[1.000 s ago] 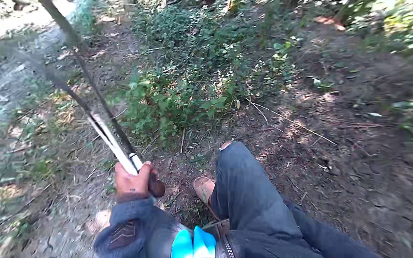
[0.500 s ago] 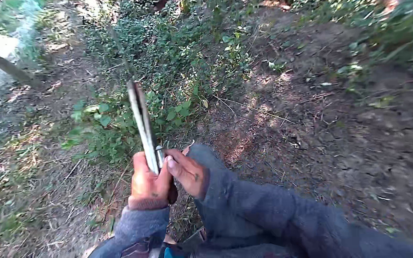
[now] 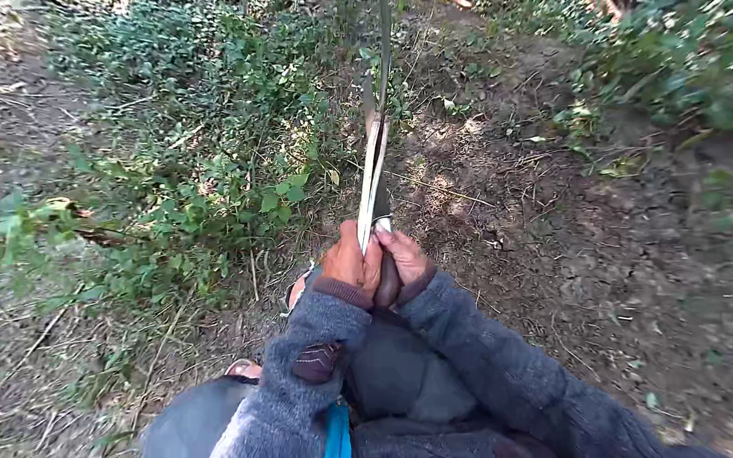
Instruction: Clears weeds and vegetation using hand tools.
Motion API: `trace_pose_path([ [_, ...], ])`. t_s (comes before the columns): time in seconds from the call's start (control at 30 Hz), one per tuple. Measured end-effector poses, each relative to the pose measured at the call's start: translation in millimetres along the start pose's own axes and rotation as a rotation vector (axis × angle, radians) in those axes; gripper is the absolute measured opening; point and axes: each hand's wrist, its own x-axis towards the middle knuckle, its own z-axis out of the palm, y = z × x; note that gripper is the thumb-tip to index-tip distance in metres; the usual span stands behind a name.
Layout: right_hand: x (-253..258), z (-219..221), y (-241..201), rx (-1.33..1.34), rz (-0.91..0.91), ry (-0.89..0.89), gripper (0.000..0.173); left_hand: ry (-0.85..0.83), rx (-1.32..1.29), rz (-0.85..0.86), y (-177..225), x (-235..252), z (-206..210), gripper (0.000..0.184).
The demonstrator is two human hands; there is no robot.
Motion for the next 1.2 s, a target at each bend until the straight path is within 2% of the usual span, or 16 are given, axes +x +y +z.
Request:
trace_pose_path([
  [0.13, 28, -49, -2, 0.180, 0.317, -0.015, 0.024, -0.081, -0.294, -0.151, -8, 11, -14, 0.031],
  [0.2, 36, -82, 15, 0.105, 0.470, 0.138, 0.027, -0.023, -0.383, -0.158, -28, 17, -30, 0.032],
  [0.3, 33, -138, 58, -0.288, 0.652, 0.498, 0.014, 0.112, -0.335, -0.207, -77, 20, -75, 0.037],
  [0.33, 29, -159, 73, -0.480, 0.663, 0.564, 0.018, 0.160, -0.284, -0.250, -94, 19, -93, 0.038],
  [0.37, 26, -179, 83, -0.673, 0.657, 0.582, 0.031, 0.192, -0.226, -0.296, -111, 16, -110, 0.039],
  [0.4, 21, -197, 90, -0.826, 0.644, 0.566, 0.044, 0.206, -0.185, -0.349, -126, 10, -124, 0.039],
  [0.47, 16, -213, 90, -1.017, 0.601, 0.534, 0.053, 0.238, -0.198, -0.451, -144, 1, -140, 0.032],
  [0.53, 14, -211, 82, -1.088, 0.552, 0.523, 0.050, 0.261, -0.303, -0.553, -149, -5, -141, 0.023],
  [0.63, 28, -186, 58, -1.029, 0.443, 0.526, 0.048, 0.263, -0.353, -0.603, -153, -3, -148, 0.023],
  [0.73, 56, -160, 30, -0.950, 0.276, 0.516, 0.046, 0.206, -0.132, -0.575, -173, -4, -168, 0.030],
  [0.83, 94, -124, 10, -0.852, 0.134, 0.591, 0.043, 0.158, 0.011, -0.573, -198, -14, -181, 0.033],
  [0.93, 151, -111, 24, -0.734, 0.092, 0.658, 0.051, 0.135, 0.052, -0.632, -206, -22, -176, 0.031],
  [1.03, 196, -108, 73, -0.876, 0.215, 0.644, 0.057, 0.111, 0.068, -0.658, -213, -23, -172, 0.028],
  [1.07, 194, -100, 89, -1.021, 0.330, 0.567, 0.057, 0.118, 0.066, -0.651, -215, -22, -171, 0.028],
  [1.13, 184, -116, 131, -1.369, 0.527, 0.328, 0.054, 0.103, 0.091, -0.653, -214, -21, -170, 0.030],
  [1.2, 169, -141, 159, -1.519, 0.643, 0.150, 0.054, 0.060, 0.129, -0.658, -209, -18, -172, 0.033],
])
